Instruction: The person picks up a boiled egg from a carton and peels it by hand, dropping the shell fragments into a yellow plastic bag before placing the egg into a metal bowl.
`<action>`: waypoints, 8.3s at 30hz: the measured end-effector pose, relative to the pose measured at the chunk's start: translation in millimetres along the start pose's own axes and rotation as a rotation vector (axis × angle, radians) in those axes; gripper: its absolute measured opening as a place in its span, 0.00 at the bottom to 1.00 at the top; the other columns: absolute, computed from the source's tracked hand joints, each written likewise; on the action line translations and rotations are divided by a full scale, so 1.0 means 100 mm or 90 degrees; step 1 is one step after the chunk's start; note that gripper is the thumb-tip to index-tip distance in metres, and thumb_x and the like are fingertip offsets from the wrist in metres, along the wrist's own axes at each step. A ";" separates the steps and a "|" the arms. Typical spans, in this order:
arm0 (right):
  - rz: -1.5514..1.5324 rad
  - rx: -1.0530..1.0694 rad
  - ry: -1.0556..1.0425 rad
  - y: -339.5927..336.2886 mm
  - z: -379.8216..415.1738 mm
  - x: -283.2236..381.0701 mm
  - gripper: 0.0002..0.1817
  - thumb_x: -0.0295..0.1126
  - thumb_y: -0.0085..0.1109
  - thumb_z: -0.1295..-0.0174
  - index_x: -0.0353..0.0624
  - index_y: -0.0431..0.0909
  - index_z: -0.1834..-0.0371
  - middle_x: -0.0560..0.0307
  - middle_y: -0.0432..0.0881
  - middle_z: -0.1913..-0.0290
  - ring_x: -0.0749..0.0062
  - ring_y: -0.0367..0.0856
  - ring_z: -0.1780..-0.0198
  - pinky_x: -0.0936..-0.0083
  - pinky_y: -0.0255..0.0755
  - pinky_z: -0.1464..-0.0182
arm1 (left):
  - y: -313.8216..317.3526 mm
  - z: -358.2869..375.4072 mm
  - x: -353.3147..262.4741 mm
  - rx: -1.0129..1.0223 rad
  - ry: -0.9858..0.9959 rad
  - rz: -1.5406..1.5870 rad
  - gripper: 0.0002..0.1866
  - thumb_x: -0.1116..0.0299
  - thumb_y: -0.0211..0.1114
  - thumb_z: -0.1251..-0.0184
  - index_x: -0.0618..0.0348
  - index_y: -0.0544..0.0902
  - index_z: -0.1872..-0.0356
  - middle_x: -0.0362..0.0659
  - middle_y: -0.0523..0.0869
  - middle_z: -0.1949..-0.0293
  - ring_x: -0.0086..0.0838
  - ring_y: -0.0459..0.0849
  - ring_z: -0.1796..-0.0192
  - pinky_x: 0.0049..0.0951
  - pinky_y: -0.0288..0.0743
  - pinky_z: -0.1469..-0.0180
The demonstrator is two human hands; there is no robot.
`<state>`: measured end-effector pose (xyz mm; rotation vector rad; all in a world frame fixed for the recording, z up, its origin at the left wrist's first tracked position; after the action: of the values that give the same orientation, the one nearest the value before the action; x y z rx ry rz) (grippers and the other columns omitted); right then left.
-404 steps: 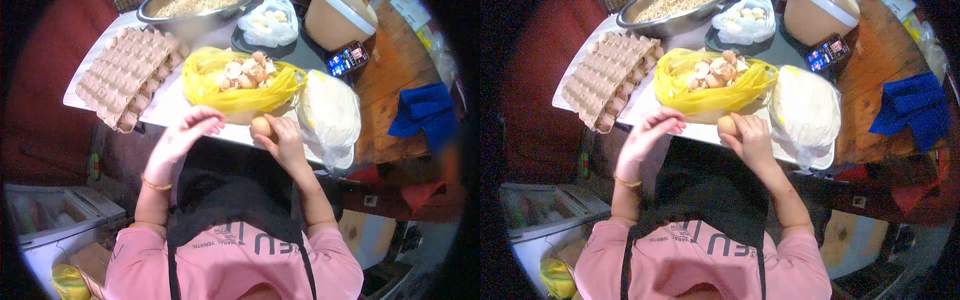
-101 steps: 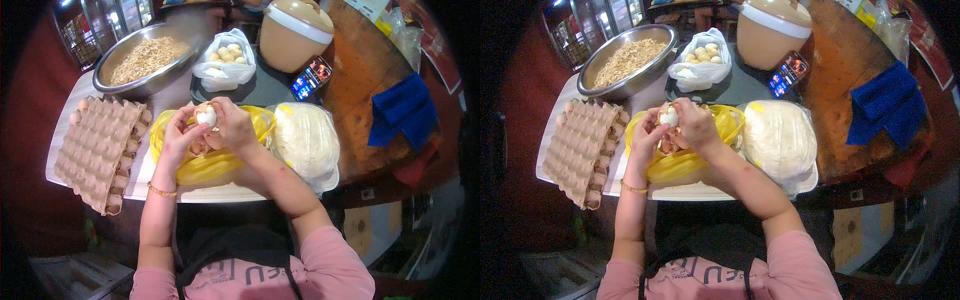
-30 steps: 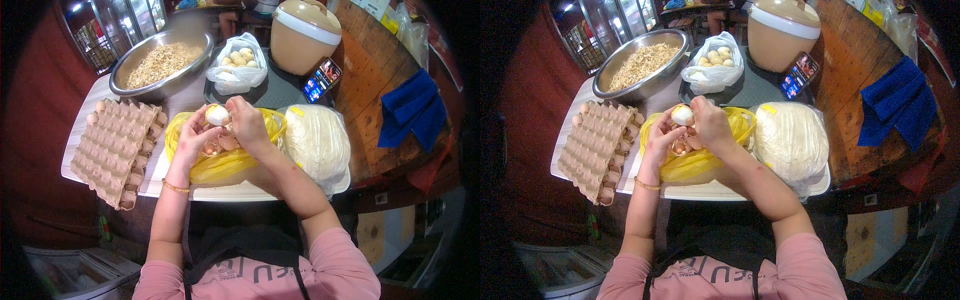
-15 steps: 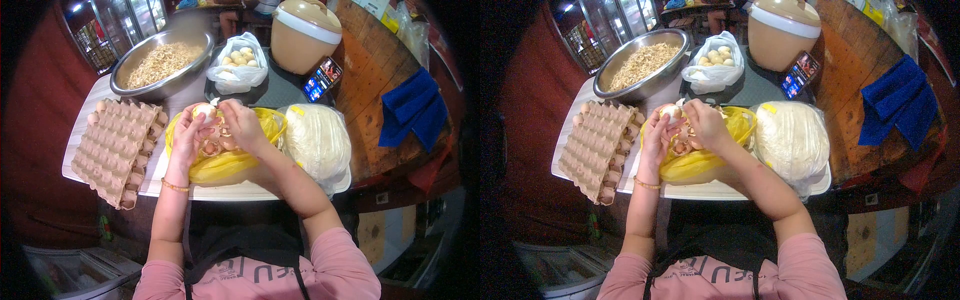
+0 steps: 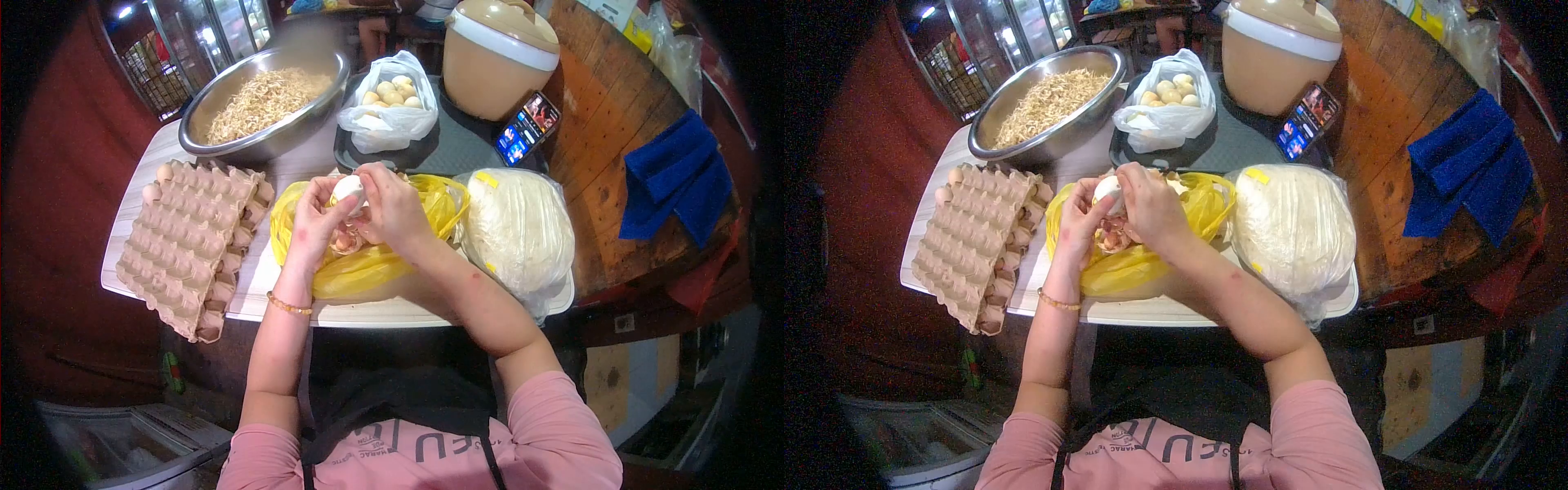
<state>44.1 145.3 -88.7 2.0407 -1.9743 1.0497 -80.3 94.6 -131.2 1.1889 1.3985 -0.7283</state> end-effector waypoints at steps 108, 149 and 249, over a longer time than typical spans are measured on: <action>-0.069 0.061 -0.015 -0.16 -0.12 0.10 0.13 0.37 0.56 0.36 0.40 0.80 0.56 0.46 0.81 0.66 0.50 0.81 0.67 0.63 0.75 0.65 | -0.05 0.00 -0.04 0.042 0.044 0.100 0.21 0.76 0.67 0.40 0.65 0.78 0.45 0.40 0.85 0.58 0.19 0.82 0.64 0.19 0.76 0.64; 0.039 -0.010 -0.068 -0.14 -0.06 0.22 0.13 0.34 0.58 0.38 0.39 0.76 0.54 0.50 0.78 0.67 0.53 0.80 0.66 0.63 0.75 0.67 | -0.04 0.02 -0.12 0.022 0.125 0.165 0.20 0.86 0.66 0.44 0.65 0.73 0.50 0.47 0.81 0.49 0.28 0.82 0.49 0.27 0.79 0.47; 0.077 0.120 -0.234 -0.03 0.05 0.27 0.11 0.35 0.63 0.43 0.44 0.78 0.60 0.56 0.80 0.55 0.62 0.80 0.55 0.67 0.70 0.53 | 0.53 -1.45 -0.97 0.093 0.100 -0.064 0.24 0.68 0.64 0.33 0.68 0.70 0.40 0.51 0.83 0.51 0.36 0.85 0.51 0.25 0.80 0.53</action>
<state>46.7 120.7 -76.8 2.3856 -2.2730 0.9722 -91.0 218.9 1.5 1.3206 1.5651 -0.8339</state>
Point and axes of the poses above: each hand's wrist, its own z-axis away from the middle knuckle, its own y-axis out of the palm, x = y × z, the point moved 6 cm from there along -z, towards the middle knuckle
